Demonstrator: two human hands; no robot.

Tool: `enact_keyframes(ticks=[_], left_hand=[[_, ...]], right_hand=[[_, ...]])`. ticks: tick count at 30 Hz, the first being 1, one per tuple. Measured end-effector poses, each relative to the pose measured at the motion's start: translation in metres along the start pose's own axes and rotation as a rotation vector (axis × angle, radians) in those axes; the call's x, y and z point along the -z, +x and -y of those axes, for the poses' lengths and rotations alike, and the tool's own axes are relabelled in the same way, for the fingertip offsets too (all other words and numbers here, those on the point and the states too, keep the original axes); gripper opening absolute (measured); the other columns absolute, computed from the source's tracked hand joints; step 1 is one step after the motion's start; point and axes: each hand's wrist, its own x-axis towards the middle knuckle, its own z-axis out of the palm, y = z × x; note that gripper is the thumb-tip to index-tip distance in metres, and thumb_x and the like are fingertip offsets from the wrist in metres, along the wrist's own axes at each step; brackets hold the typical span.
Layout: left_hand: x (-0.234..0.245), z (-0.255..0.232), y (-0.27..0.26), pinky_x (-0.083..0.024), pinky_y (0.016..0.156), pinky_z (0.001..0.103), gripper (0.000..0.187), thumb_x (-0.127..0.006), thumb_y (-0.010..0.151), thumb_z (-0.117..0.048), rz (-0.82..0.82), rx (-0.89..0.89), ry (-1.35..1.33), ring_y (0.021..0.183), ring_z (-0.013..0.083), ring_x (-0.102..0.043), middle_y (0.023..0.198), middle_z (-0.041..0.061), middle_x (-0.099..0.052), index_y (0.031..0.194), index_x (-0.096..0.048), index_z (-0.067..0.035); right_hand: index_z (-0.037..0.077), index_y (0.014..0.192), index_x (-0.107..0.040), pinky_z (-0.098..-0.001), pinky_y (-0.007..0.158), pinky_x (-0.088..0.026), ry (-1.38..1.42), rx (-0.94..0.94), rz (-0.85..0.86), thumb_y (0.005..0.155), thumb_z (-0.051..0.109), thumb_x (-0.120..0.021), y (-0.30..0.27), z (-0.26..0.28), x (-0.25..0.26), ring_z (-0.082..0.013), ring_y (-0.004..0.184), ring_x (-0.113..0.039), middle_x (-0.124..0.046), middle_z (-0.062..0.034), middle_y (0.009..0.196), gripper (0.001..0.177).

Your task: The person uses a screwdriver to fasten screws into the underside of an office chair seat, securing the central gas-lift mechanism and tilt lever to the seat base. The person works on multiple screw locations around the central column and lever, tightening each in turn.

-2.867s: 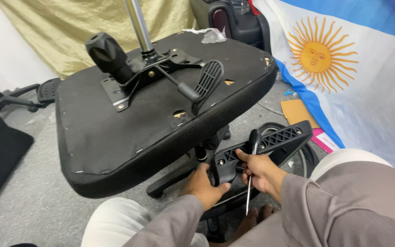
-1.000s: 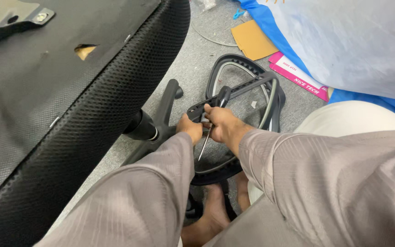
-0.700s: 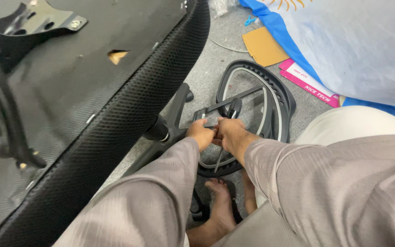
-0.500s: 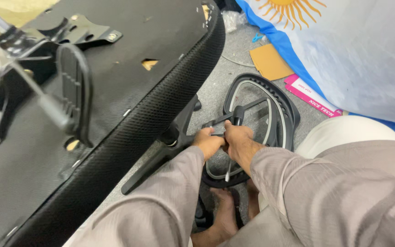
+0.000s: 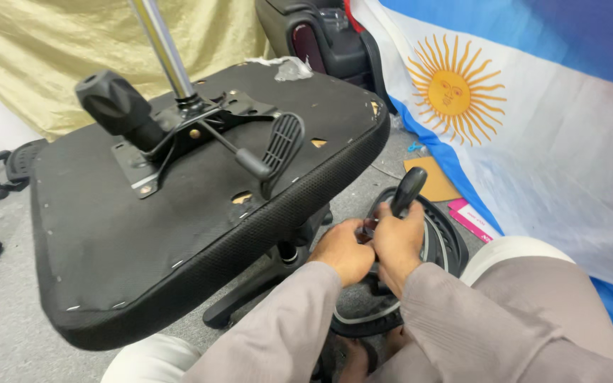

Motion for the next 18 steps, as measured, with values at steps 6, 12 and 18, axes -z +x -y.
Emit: enact_keyframes(ticks=[6, 12, 18], left_hand=[[0.082, -0.065, -0.089, -0.053, 0.092, 0.040, 0.047, -0.076, 0.080, -0.033, -0.223, -0.160, 0.155, 0.108, 0.0299, -0.070, 0.114, 0.015, -0.074, 0.122, -0.070, -0.014], [0.158, -0.061, -0.135, -0.059, 0.074, 0.036, 0.026, -0.074, 0.083, -0.045, -0.648, -0.050, 0.245, 0.078, 0.0225, -0.077, 0.082, 0.002, -0.080, 0.092, -0.084, -0.023], [0.232, 0.013, -0.133, -0.046, 0.099, 0.049, 0.055, -0.075, 0.083, -0.060, -0.735, 0.475, 0.453, 0.121, 0.0316, -0.058, 0.128, 0.011, -0.066, 0.123, -0.072, -0.023]], right_hand=[[0.006, 0.131, -0.056, -0.0260, 0.066, -0.046, -0.067, 0.515, 0.143, 0.101, 0.014, -0.063, -0.027, 0.073, -0.011, -0.0096, 0.079, -0.057, -0.062, -0.0033, 0.092, 0.032], [0.001, 0.113, -0.068, -0.0209, 0.077, -0.046, -0.138, 0.702, 0.379, 0.097, 0.012, -0.069, -0.041, 0.106, -0.042, -0.0032, 0.087, -0.057, -0.066, 0.0022, 0.096, 0.019], [0.006, 0.109, -0.074, -0.0232, 0.062, -0.039, -0.124, 0.410, 0.602, 0.093, 0.009, -0.068, -0.037, 0.131, -0.066, -0.0054, 0.070, -0.052, -0.063, 0.0039, 0.081, 0.017]])
